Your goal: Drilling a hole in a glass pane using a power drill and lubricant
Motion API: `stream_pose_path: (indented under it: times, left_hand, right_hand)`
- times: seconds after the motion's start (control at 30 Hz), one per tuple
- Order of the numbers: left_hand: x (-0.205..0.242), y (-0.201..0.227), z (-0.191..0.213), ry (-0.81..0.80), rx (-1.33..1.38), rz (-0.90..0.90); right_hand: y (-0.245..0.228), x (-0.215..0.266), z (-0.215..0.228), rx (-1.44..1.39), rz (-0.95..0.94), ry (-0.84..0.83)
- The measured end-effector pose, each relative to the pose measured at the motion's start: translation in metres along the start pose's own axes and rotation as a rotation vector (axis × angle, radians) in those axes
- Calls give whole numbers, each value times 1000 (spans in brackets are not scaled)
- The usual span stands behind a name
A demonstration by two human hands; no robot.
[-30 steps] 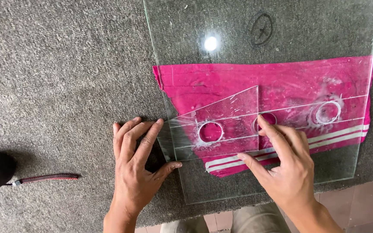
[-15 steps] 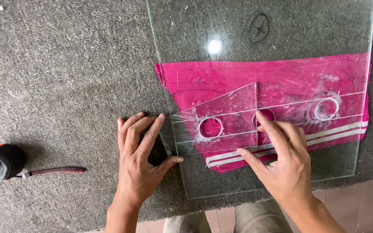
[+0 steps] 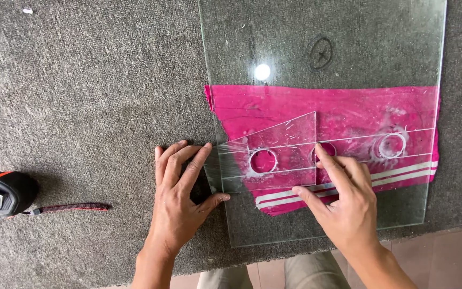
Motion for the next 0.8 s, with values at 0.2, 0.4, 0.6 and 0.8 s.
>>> stream_pose_path:
  times: [0.2, 0.4, 0.6, 0.8]
  left_hand:
    - [-1, 2, 1, 0, -8, 4]
    - [-1, 3, 1, -10, -14, 11]
    - [0, 2, 0, -4, -24, 6]
    - [-1, 2, 0, -6, -30, 3]
  right_hand:
    - [0, 0, 0, -3, 5, 6]
    - [-1, 0, 1, -1, 4, 5]
    - [1, 2, 0, 0, 4, 9]
    - [1, 3, -1, -8, 0, 15]
Point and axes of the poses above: each hand's wrist, its own x-axis away from the middle knuckle, its own z-axis out of the back of the hand, y = z × x, the point moved 2 cm from there along -x, towards the middle knuckle, and after that the axes turned 14 degrees about y, right-handed, at the moved point
